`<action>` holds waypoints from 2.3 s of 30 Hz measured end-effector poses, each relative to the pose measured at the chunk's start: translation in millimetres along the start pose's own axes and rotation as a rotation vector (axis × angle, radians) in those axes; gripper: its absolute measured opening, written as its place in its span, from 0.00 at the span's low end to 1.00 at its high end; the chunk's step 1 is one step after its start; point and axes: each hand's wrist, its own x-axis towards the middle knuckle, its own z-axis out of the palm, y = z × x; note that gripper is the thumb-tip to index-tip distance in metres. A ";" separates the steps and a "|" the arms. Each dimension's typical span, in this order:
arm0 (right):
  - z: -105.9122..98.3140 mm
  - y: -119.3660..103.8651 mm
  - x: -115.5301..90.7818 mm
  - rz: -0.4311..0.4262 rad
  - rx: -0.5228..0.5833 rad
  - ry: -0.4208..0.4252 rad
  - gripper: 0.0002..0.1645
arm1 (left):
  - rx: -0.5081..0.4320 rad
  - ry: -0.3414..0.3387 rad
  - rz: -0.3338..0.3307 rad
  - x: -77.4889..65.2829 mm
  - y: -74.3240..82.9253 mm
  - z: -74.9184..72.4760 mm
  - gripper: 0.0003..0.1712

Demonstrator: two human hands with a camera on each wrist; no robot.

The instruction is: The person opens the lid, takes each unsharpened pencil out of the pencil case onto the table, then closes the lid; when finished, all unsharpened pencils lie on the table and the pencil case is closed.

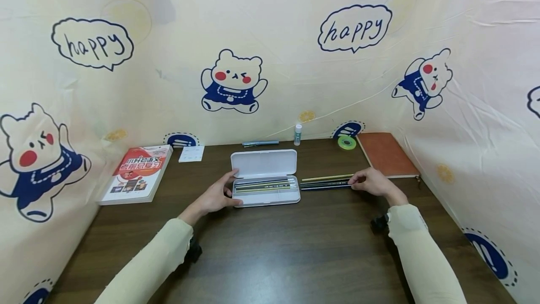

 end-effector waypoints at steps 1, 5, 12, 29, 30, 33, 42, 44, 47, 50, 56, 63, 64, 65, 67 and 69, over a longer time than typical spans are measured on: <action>0.3 0.2 0.6 -0.004 -0.004 0.001 0.03 | 0.000 0.000 0.000 0.0 0.2 0.0 0.60; 0.6 0.8 2.2 -0.007 -0.011 -0.001 0.03 | 0.004 -0.001 -0.003 0.2 0.5 -0.1 0.60; -1.2 -2.1 2.6 -0.018 0.006 -0.002 0.05 | 0.005 -0.001 0.002 1.4 -1.1 0.3 0.60; 18.9 -74.7 28.8 -0.150 0.042 -0.033 0.10 | -0.004 -0.004 -0.004 0.1 0.4 0.4 0.60; 21.4 -80.1 31.5 -0.159 0.045 -0.042 0.10 | -0.003 -0.004 -0.003 0.1 0.4 0.3 0.60; 30.1 -95.5 40.2 -0.185 0.041 -0.062 0.09 | -0.003 -0.004 -0.001 -0.1 0.3 0.3 0.60; 58.8 -135.4 61.4 -0.286 -0.035 -0.116 0.08 | -0.006 -0.004 -0.003 -0.9 0.9 -0.2 0.60; 63.4 -141.6 63.1 -0.297 -0.055 -0.133 0.07 | -0.008 -0.005 0.000 -0.7 0.7 0.0 0.60; 69.2 -148.2 64.8 -0.291 -0.086 -0.160 0.07 | -0.018 -0.009 -0.001 -0.4 0.5 0.3 0.60; 73.4 -151.3 66.2 -0.278 -0.106 -0.180 0.07 | -0.025 -0.012 -0.003 -0.4 0.6 0.5 0.60; 76.0 -153.2 68.2 -0.273 -0.134 -0.180 0.07 | -0.019 -0.010 -0.006 -0.3 1.6 -0.3 0.60; 77.1 -157.7 69.7 -0.276 -0.206 -0.178 0.07 | -0.008 -0.008 -0.009 0.7 0.9 -1.0 0.61; 77.5 -158.6 69.6 -0.271 -0.216 -0.179 0.07 | -0.007 -0.008 -0.009 0.7 0.7 -0.9 0.61; 77.7 -159.5 69.5 -0.267 -0.223 -0.179 0.07 | -0.007 -0.008 -0.009 0.7 0.4 -0.8 0.61; 78.2 -161.2 69.2 -0.250 -0.238 -0.179 0.07 | -0.010 -0.008 -0.010 0.5 0.1 -0.6 0.61; 78.5 -163.1 68.8 -0.233 -0.250 -0.178 0.07 | -0.014 -0.008 -0.010 0.3 0.1 -0.2 0.60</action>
